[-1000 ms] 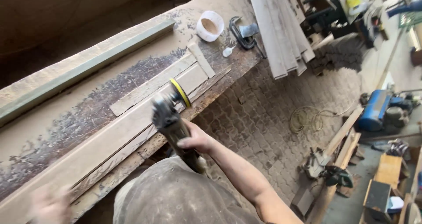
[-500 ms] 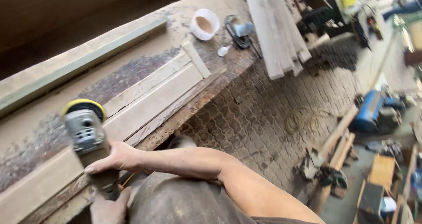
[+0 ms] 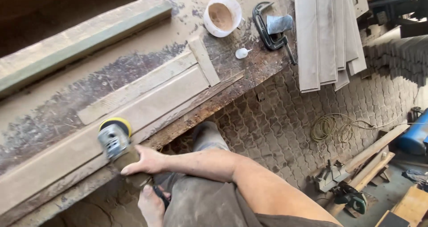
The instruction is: Sanding wooden boards using an angle grinder and applying wood glue.
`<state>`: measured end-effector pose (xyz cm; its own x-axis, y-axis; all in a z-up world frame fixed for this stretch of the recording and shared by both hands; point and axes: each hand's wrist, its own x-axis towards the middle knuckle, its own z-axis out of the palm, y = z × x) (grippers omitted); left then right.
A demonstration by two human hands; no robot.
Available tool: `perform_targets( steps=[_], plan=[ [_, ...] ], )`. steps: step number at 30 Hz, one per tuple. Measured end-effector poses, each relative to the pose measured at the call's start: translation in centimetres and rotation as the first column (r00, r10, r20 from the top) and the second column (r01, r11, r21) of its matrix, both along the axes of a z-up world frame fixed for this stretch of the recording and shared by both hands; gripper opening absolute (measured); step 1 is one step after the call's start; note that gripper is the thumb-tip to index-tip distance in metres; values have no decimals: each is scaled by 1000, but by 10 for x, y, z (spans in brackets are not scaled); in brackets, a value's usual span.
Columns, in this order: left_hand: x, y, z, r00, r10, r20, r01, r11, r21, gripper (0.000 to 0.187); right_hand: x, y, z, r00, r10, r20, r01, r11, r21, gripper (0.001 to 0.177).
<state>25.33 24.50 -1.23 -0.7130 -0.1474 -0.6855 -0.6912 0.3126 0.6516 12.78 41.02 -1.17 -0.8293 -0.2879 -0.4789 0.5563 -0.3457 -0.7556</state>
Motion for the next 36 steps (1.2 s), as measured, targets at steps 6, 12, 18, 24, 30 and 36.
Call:
perform_targets(
  steps=[6,12,18,24,30,36],
  plan=[
    [-34,106,35,948,-296,112,301,953,-30,61,26,106,26,929,-275,248,340,899,-277,51],
    [-32,105,32,932,-357,67,358,934,7,51,25,99,24,894,-377,241,429,876,-223,43],
    [-18,27,14,980,155,122,-161,986,42,65,-20,9,19,998,52,22,-55,991,121,77],
    [-27,35,34,998,32,47,-32,999,-18,71,-9,17,13,977,158,140,-195,929,314,96],
    [-23,89,9,902,-391,-182,371,919,-135,63,23,105,11,979,-197,57,181,960,212,88],
    [-51,149,17,833,-536,-136,522,844,-124,58,34,160,7,943,-327,61,300,917,264,79]
  ],
)
